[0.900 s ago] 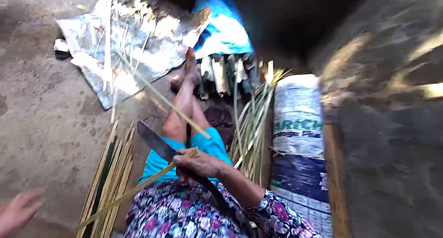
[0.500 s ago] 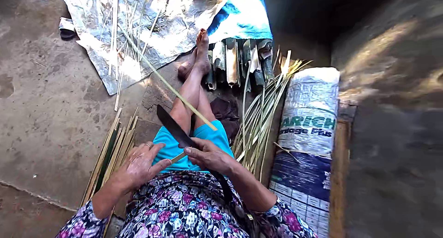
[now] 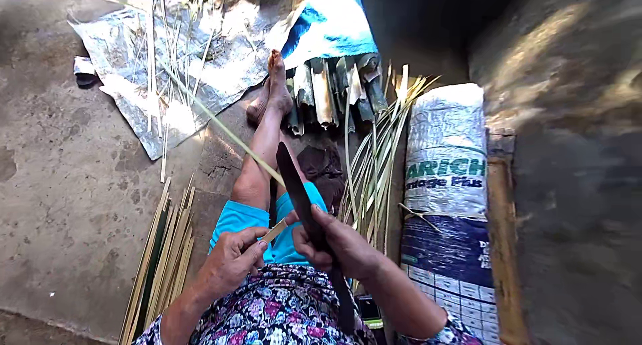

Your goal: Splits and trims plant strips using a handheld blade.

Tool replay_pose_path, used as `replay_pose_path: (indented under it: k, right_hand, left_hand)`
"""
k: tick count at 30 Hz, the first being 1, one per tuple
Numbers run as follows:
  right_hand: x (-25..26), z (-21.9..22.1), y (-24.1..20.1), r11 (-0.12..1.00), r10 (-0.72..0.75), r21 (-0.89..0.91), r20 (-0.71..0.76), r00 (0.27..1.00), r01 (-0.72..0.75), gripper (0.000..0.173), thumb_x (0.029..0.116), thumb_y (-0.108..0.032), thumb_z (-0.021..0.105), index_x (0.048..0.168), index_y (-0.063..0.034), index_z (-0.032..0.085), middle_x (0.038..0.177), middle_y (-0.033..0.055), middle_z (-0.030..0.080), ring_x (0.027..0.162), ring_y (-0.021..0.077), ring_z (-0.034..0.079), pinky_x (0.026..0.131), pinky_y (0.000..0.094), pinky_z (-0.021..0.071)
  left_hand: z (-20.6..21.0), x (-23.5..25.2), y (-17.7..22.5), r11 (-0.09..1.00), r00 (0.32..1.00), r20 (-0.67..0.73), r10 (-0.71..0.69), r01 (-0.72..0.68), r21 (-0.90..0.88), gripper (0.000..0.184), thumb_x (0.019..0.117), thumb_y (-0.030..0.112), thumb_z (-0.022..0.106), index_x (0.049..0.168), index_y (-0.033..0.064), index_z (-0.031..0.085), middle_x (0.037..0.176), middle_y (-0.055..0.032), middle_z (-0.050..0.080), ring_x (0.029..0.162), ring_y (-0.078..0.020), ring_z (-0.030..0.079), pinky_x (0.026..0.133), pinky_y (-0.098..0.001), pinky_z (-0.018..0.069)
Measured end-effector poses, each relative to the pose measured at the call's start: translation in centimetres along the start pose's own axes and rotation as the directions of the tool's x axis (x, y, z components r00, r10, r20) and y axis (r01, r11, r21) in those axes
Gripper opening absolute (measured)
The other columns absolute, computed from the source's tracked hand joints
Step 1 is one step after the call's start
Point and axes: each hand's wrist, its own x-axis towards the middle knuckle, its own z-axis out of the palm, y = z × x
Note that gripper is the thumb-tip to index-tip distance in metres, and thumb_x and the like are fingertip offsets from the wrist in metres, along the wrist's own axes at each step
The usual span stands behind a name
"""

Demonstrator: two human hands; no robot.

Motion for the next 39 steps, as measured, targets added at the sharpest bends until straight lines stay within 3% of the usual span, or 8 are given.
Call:
replay_pose_path:
  k: [2,3,7,11,14,17,35,39]
  right_hand:
    - [0.0,0.0,0.0,0.995,-0.012,0.100,0.045,0.999,0.007,0.071,0.1011,-0.069,0.031,0.146,-0.0162,0.043,0.063,-0.0094,0.054,0.042,-0.0037,0.040,0.040,0.0120,0.0350]
    - [-0.2,-0.1,-0.1,0.989,-0.019,0.148,0.085,0.996,0.006,0.077,0.0981,-0.074,0.035,0.150,-0.0171,0.041,0.064,-0.0093,0.055,0.042,-0.0036,0.041,0.040,0.0120,0.0360]
    - [-1.3,-0.3,-0.2,0.978,0.012,0.200,0.224,0.975,-0.058,0.085,0.0901,-0.083,0.037,0.145,-0.0190,0.051,0.063,-0.0112,0.056,0.043,-0.0048,0.045,0.041,0.0111,0.0390]
    - [-1.7,-0.4,0.2,0.981,0.006,0.185,0.277,0.961,-0.059,0.082,0.0899,-0.083,0.038,0.144,-0.0236,0.052,0.064,-0.0124,0.056,0.045,-0.0068,0.046,0.043,0.0093,0.0397]
    - [-1.6,-0.8,0.4,0.969,-0.034,0.245,0.283,0.959,-0.038,0.086,0.0896,-0.082,0.043,0.149,-0.0210,0.050,0.064,-0.0105,0.060,0.044,-0.0049,0.049,0.042,0.0109,0.0415]
    - [-1.5,-0.9,0.4,0.969,-0.048,0.248,0.277,0.960,-0.023,0.085,0.0916,-0.082,0.039,0.152,-0.0225,0.046,0.063,-0.0106,0.059,0.042,-0.0042,0.048,0.040,0.0116,0.0405]
    - [-1.8,-1.1,0.3,0.984,-0.010,0.177,0.232,0.973,-0.032,0.088,0.0879,-0.080,0.046,0.153,-0.0216,0.044,0.065,-0.0102,0.060,0.044,-0.0047,0.049,0.042,0.0109,0.0423]
    - [-2.0,-0.5,0.2,0.994,-0.020,0.105,0.163,0.986,0.003,0.091,0.0863,-0.081,0.047,0.153,-0.0199,0.043,0.063,-0.0118,0.057,0.043,-0.0060,0.044,0.042,0.0100,0.0386]
  left_hand:
    - [0.8,0.4,0.5,0.997,1.000,0.012,0.025,-0.024,-0.069,0.029,0.1022,0.009,0.051,0.125,-0.0021,0.065,0.077,0.0064,0.069,0.065,-0.0016,0.066,0.062,-0.0190,0.0580]
    - [1.2,0.5,0.4,0.994,0.999,0.014,0.037,-0.035,-0.104,0.027,0.1023,0.008,0.051,0.123,-0.0030,0.066,0.077,0.0059,0.070,0.065,-0.0020,0.066,0.062,-0.0195,0.0585]
    - [2.4,1.0,-0.3,0.970,0.995,0.031,0.090,-0.080,-0.229,0.023,0.1030,0.008,0.052,0.114,0.0012,0.071,0.077,0.0058,0.070,0.065,-0.0014,0.065,0.060,-0.0171,0.0562]
    - [2.8,1.1,-0.2,0.962,0.993,0.057,0.103,-0.085,-0.258,0.021,0.1032,0.011,0.052,0.110,0.0055,0.071,0.075,0.0092,0.067,0.061,0.0035,0.058,0.055,-0.0117,0.0484]
    - [3.1,1.1,-0.1,0.963,0.992,0.057,0.112,-0.094,-0.251,0.022,0.1037,0.011,0.051,0.111,0.0061,0.070,0.074,0.0113,0.063,0.060,0.0050,0.055,0.054,-0.0103,0.0451]
    - [3.1,1.1,-0.1,0.964,0.992,0.049,0.117,-0.101,-0.248,0.022,0.1035,0.011,0.051,0.113,0.0053,0.071,0.073,0.0109,0.062,0.060,0.0052,0.054,0.054,-0.0103,0.0446]
    - [3.4,1.2,-0.2,0.967,0.993,0.031,0.113,-0.103,-0.231,0.021,0.1023,0.008,0.051,0.110,0.0042,0.071,0.072,0.0114,0.061,0.058,0.0057,0.053,0.052,-0.0098,0.0434]
    - [3.5,1.2,-0.3,0.961,0.990,0.033,0.137,-0.125,-0.246,0.022,0.1020,0.006,0.051,0.110,0.0030,0.071,0.073,0.0117,0.061,0.059,0.0065,0.053,0.053,-0.0094,0.0442]
